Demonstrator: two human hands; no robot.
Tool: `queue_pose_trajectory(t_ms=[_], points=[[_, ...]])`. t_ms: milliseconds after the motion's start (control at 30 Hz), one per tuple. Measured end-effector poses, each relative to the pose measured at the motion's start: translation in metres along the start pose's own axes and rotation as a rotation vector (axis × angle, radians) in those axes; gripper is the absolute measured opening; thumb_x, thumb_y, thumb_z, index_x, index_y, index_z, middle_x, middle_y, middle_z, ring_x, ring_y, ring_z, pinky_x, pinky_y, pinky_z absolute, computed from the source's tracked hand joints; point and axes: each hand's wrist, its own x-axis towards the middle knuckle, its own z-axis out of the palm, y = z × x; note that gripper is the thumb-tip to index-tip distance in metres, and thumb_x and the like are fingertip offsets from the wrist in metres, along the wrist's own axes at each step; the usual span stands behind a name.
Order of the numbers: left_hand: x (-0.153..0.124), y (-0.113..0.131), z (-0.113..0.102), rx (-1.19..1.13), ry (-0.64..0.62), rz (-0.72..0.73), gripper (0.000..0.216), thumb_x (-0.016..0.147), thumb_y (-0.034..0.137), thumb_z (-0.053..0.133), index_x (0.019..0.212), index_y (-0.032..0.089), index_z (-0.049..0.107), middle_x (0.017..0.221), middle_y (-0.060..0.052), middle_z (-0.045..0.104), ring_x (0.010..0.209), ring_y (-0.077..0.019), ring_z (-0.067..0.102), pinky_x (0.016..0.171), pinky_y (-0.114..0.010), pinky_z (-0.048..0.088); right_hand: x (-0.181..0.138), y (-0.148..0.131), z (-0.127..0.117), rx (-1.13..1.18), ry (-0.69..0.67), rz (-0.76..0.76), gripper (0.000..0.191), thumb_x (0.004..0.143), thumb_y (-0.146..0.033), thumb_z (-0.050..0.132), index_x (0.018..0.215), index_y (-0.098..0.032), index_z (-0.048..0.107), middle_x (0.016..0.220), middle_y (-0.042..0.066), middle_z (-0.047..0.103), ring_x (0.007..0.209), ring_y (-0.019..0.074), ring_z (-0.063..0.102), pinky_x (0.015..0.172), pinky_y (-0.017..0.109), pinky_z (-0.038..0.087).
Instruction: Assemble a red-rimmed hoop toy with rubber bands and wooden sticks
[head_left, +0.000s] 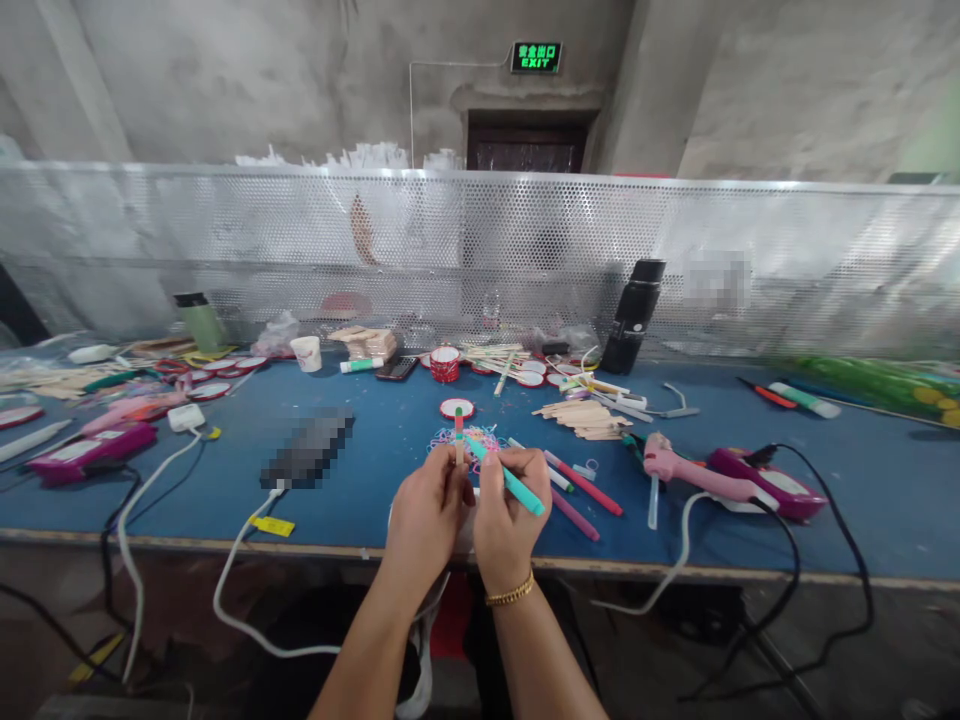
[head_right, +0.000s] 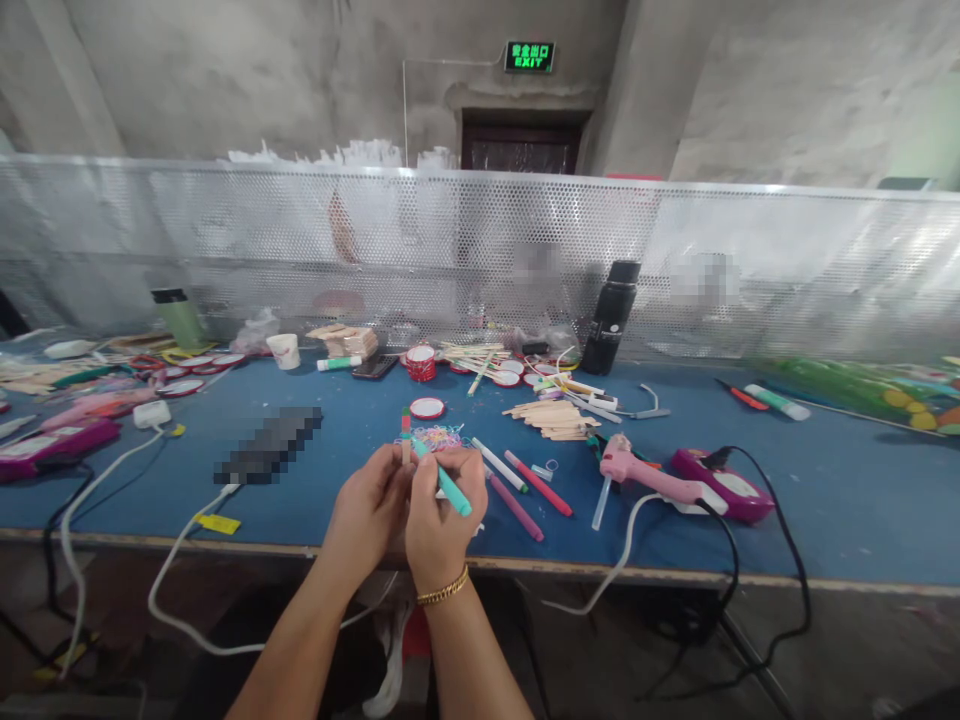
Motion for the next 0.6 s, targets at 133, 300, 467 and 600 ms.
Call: queue_pose_trajectory(t_ms=[133, 300, 467, 600], points=[[-0.0014, 0.0010, 0.0004, 0.015, 0.016, 0.002, 0.015, 0.098, 0.030, 0.043, 0.088, 0.024, 0.052, 0.072, 0.002, 0.061, 0.065, -0.0154, 0.054, 0.066, -0.026, 0.036, -0.0012, 0.0019, -0.0001, 0.031, -0.055, -0.009, 0.015, 0.094, -0.028, 0.058, 0.081, -0.020, 0.056, 0.076, -0.002, 0.056, 0.070, 0.0134, 0.056, 0.066, 0.028, 0.048], [-0.0018, 0.0016, 0.0000, 0.031, 0.028, 0.011, 0.016, 0.098, 0.030, 0.043, 0.086, 0.023, 0.052, 0.073, 0.001, 0.060, 0.066, -0.0158, 0.053, 0.064, -0.026, 0.035, -0.0007, 0.0019, 0.0003, 0.008, -0.062, -0.007, 0.016, 0.093, -0.028, 0.059, 0.080, -0.020, 0.056, 0.074, -0.002, 0.055, 0.068, 0.0132, 0.055, 0.066, 0.027, 0.047], [-0.0007, -0.0003, -0.0001, -0.009, 0.001, 0.006, 0.019, 0.100, 0.033, 0.042, 0.087, 0.023, 0.053, 0.071, 0.002, 0.064, 0.066, -0.0158, 0.056, 0.067, -0.027, 0.037, -0.0010, 0.0009, 0.0003, -0.004, 0.011, 0.015, 0.016, 0.093, -0.028, 0.058, 0.080, -0.020, 0.055, 0.075, -0.002, 0.055, 0.068, 0.0132, 0.055, 0.065, 0.027, 0.047], [-0.0009, -0.0003, 0.0000, 0.012, 0.008, 0.014, 0.018, 0.099, 0.032, 0.042, 0.087, 0.023, 0.053, 0.072, 0.002, 0.061, 0.065, -0.0157, 0.053, 0.065, -0.026, 0.035, -0.0015, 0.0017, 0.0003, 0.016, -0.055, 0.005, 0.015, 0.093, -0.028, 0.058, 0.080, -0.020, 0.056, 0.076, -0.002, 0.056, 0.069, 0.0137, 0.055, 0.066, 0.028, 0.047]])
